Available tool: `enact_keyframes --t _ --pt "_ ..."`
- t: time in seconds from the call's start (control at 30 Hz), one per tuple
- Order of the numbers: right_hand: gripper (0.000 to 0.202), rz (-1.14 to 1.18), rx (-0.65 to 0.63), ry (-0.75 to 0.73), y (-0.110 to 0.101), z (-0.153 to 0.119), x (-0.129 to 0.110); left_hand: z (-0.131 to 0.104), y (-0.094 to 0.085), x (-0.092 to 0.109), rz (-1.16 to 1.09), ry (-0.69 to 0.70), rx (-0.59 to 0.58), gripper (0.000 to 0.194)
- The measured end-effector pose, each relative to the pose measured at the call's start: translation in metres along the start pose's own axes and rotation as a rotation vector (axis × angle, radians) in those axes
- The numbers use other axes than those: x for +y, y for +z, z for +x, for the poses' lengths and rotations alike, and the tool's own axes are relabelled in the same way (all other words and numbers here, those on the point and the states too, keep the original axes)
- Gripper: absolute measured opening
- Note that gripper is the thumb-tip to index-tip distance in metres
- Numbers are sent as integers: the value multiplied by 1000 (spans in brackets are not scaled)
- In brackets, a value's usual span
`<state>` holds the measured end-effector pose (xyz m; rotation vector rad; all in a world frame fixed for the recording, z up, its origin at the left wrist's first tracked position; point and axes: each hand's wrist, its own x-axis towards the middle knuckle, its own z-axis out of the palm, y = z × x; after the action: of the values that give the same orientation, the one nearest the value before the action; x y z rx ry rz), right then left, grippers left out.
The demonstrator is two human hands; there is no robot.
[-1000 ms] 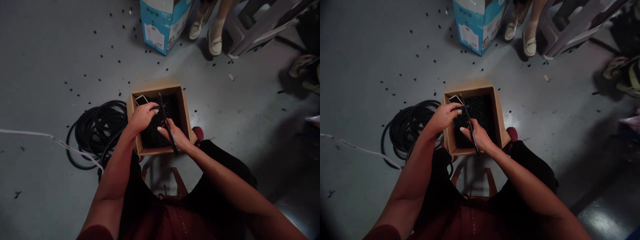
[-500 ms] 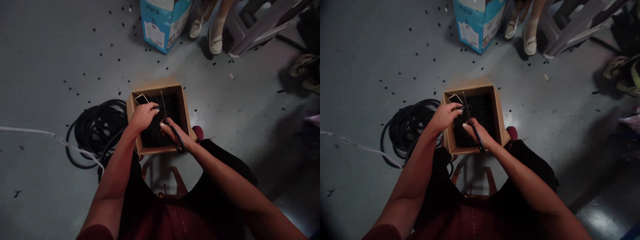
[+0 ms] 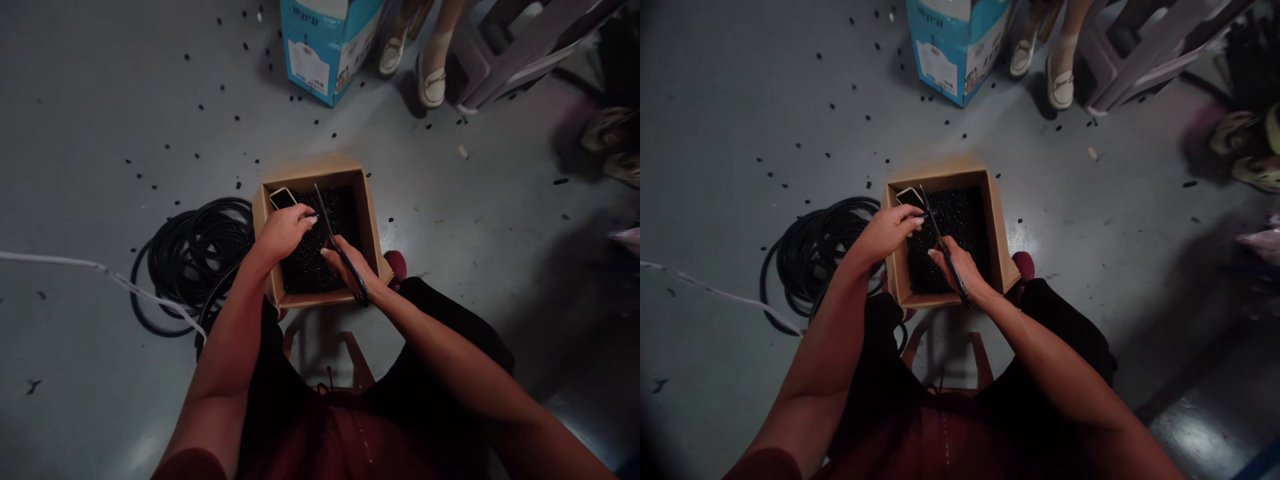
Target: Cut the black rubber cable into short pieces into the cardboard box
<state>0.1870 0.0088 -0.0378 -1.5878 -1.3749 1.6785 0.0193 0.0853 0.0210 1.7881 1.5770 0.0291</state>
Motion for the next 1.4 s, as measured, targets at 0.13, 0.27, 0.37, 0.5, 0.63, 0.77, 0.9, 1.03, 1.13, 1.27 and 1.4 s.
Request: enact_keyframes --t 0.13,0.27,0.37,0.5,0.63,0.77,0.9,1.03,1.13,1.27,1.4 --pt "20 -17 12 -5 -3 3 4 0 -3 -2 163 -30 -108 34" --pt "23 33 15 23 4 8 16 1 8 -4 329 -61 -143 39" --pt "25 148 -11 94 18 6 26 3 19 -6 435 -75 -167 41" --pt "32 376 -43 284 40 -3 35 5 27 -5 520 -136 -312 39" --pt "37 568 -38 435 51 -7 39 7 29 0 562 -126 -416 38" --pt "33 688 -9 542 48 -4 44 7 22 0 504 -99 -362 38" --pt "36 686 36 454 40 1 40 8 7 -5 288 3 -155 39" --pt "42 613 49 279 30 1 25 6 -2 -8 24 64 -44 40" --pt "42 531 47 164 23 -1 14 4 -2 -9 -120 62 14 41" --pt "40 394 28 32 17 -5 7 4 -1 -12 -209 57 36 42" --pt "40 308 14 -20 16 -4 11 4 -2 -11 -219 69 36 40"
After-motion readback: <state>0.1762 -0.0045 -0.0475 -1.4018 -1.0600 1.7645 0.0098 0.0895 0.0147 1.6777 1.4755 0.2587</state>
